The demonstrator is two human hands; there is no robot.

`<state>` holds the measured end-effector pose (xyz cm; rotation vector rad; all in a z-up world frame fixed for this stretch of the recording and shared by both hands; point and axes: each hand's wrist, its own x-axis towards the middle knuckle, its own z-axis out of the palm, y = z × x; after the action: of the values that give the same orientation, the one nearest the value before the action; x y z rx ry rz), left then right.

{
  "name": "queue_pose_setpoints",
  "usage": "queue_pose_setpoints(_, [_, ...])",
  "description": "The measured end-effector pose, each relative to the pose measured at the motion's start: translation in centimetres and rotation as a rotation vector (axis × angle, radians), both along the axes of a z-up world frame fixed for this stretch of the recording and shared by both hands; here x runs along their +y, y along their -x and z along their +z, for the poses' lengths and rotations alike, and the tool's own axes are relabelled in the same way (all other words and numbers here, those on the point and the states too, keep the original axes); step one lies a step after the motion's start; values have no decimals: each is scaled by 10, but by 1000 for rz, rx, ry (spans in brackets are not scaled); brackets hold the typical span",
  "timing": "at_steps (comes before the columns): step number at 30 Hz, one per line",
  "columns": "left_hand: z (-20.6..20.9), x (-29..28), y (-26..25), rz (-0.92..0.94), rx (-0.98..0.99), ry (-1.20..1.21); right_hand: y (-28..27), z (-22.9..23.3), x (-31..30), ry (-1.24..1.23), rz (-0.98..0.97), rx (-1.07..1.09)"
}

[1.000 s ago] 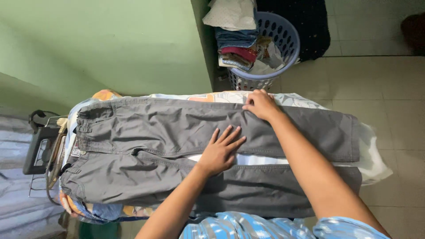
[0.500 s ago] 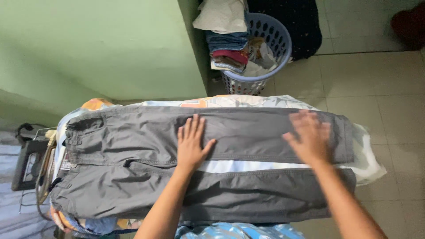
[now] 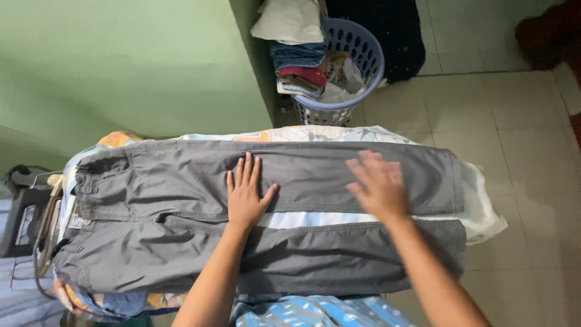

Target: Fold two pairs of pants on an ironing board.

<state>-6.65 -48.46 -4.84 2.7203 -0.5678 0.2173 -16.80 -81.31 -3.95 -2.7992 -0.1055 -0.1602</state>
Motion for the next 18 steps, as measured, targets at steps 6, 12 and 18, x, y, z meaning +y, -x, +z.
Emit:
queue_pose_setpoints(6, [-7, 5, 1, 10, 82, 38, -15, -27, -83, 55, -451, -11])
queue_pose_setpoints(12, [-18, 24, 20, -127, 66, 0, -82, -19, 90, -149, -338, 158])
queue_pose_setpoints(18, [24, 80, 56, -359, 227, 143, -115, -27, 159, -109, 408, -23])
